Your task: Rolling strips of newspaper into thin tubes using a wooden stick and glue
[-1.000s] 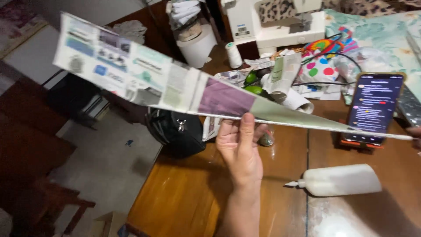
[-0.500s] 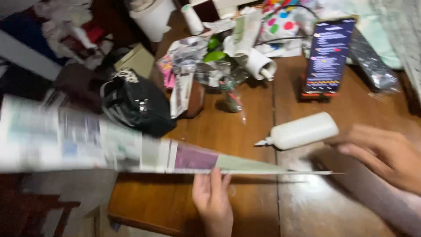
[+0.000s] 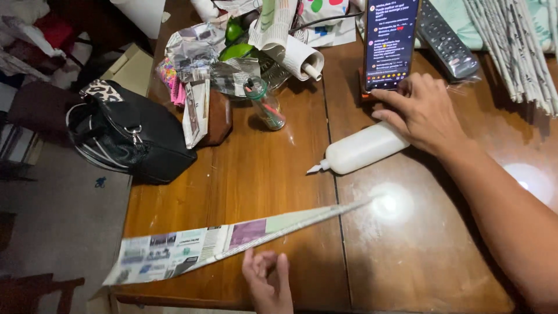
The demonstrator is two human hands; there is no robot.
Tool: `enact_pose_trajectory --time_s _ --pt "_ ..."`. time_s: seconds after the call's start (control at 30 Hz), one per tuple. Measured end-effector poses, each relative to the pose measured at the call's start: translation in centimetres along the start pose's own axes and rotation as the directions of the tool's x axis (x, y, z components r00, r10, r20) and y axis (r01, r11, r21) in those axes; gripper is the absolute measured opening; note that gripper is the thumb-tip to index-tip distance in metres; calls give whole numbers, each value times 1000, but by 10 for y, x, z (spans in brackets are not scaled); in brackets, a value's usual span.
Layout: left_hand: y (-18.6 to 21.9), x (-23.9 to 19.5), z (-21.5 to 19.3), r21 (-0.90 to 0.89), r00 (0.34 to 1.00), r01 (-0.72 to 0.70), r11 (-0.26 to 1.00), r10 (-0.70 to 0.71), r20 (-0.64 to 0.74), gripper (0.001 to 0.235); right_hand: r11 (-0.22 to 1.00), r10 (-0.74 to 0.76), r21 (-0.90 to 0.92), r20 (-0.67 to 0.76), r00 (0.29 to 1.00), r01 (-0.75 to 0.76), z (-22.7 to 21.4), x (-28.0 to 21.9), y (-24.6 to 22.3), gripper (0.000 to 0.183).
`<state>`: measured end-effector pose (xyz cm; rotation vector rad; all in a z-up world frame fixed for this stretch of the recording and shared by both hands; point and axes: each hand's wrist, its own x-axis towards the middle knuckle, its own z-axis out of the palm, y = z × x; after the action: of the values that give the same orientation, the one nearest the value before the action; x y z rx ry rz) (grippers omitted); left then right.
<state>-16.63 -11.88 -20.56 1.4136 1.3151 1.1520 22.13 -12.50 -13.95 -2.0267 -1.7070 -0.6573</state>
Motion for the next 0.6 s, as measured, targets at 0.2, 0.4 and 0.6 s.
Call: enact_pose_trajectory --time_s 0.2,0.4,0.6 --pt "71 4 11 379 833 -545 748 533 146 8 990 48 -137 79 996 -37 3 -3 6 45" --pt "36 39 21 661 799 -600 451 290 527 38 993 102 73 -99 990 -95 7 -11 12 33" --pt "38 32 40 540 689 -721 435 540 484 29 984 147 136 -220 964 -119 14 -14 22 32"
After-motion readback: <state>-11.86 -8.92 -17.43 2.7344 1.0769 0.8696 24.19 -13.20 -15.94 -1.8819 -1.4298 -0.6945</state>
